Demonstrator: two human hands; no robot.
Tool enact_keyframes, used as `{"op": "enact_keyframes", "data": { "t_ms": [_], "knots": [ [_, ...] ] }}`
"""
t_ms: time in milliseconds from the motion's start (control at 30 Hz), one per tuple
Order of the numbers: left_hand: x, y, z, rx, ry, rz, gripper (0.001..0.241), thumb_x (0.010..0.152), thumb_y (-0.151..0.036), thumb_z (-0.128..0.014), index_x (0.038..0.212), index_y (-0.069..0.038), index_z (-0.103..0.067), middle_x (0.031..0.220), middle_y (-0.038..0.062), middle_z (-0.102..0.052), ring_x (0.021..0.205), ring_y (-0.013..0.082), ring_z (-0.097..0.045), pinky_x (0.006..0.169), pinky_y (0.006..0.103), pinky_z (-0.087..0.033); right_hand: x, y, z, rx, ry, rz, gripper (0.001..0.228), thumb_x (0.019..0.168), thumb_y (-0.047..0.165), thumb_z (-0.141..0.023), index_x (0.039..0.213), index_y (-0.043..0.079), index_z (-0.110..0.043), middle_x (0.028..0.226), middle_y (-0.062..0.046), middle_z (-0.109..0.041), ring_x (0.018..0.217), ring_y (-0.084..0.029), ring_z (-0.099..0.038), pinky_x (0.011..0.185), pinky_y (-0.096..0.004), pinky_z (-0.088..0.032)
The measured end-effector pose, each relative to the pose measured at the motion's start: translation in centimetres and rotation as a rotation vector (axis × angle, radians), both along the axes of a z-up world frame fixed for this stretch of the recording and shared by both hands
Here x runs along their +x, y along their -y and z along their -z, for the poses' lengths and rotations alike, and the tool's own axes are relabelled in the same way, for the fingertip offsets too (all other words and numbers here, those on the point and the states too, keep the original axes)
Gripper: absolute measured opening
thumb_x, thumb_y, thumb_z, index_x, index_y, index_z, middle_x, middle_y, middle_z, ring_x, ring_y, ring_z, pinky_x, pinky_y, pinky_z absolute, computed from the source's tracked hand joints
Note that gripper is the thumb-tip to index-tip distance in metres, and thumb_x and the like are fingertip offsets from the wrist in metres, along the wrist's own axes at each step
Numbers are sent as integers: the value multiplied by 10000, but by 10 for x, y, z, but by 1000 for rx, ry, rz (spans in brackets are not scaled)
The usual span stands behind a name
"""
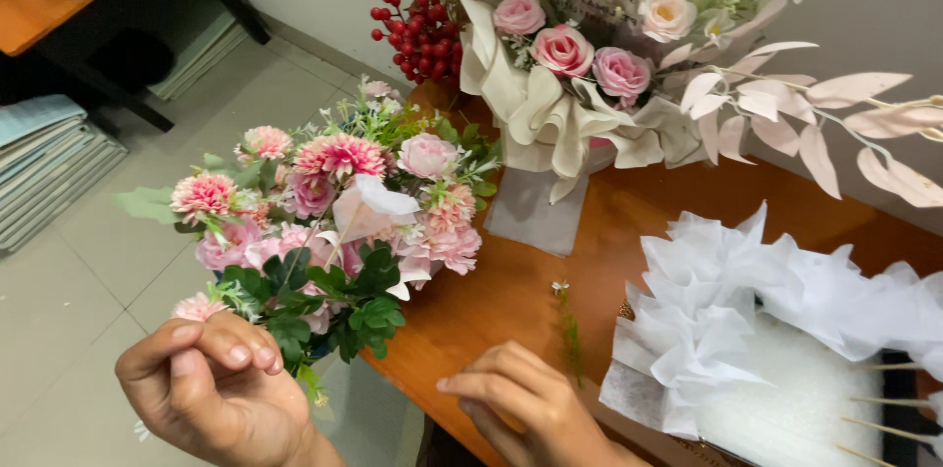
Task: The person arranges a floral display by folding white tissue paper and securing it to a foam base using wooden skewers. They also adjust a bouquet of pink flowers and greenery on the table. The person uses a tape dispenser to secure the skewers in place.
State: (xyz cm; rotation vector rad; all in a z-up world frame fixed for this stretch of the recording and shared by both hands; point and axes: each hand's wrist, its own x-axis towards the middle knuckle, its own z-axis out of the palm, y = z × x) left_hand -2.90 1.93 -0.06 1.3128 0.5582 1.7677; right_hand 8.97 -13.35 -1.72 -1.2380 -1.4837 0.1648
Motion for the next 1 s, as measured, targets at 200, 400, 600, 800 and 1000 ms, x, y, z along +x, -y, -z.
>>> {"op": "enact_keyframes", "data": {
  "t_ms": [200,400,600,800,1000],
  "knots": [
    [-20,-13,-7,-22,14,-45,61,864,-162,-408,886,-108,-428,598,6,-354,455,100,-334,391,209,-274,-15,-57,-21,35,-91,197,201,856,42,-468,1033,53,-563,954,-60,-610,842,-221,-535,795,-319,-423],
    [-33,-27,-3,-43,11,-93,73,856,-162,-425,872,-94,-446,609,11,-365,463,109,-351,441,210,-307,-14,-109,-22,-134,155,321,296,869,109,-416,1150,51,-489,969,-84,-565,862,-264,-439,786,-367,-360],
    [-46,-45,5,-64,8,-196,90,853,-167,-403,913,-107,-432,592,18,-355,460,117,-325,439,216,-298,-17,-133,2,-293,189,363,297,875,223,-388,1138,159,-513,991,-22,-584,894,-256,-430,732,-386,-312],
    [-48,-44,5,-110,-58,-207,86,904,-188,-385,957,-124,-409,651,8,-357,526,98,-334,471,196,-308,-14,-133,-3,-301,6,250,299,880,246,-411,1100,136,-583,1057,-3,-587,939,-238,-419,794,-390,-302],
    [-40,-42,17,-74,-65,-122,135,903,-256,-433,944,-130,-410,614,-2,-357,512,107,-362,503,212,-308,-6,-94,-22,8,-51,360,277,873,103,-444,1134,58,-525,1155,-101,-561,1078,-209,-527,917,-320,-385]
  ]
}}
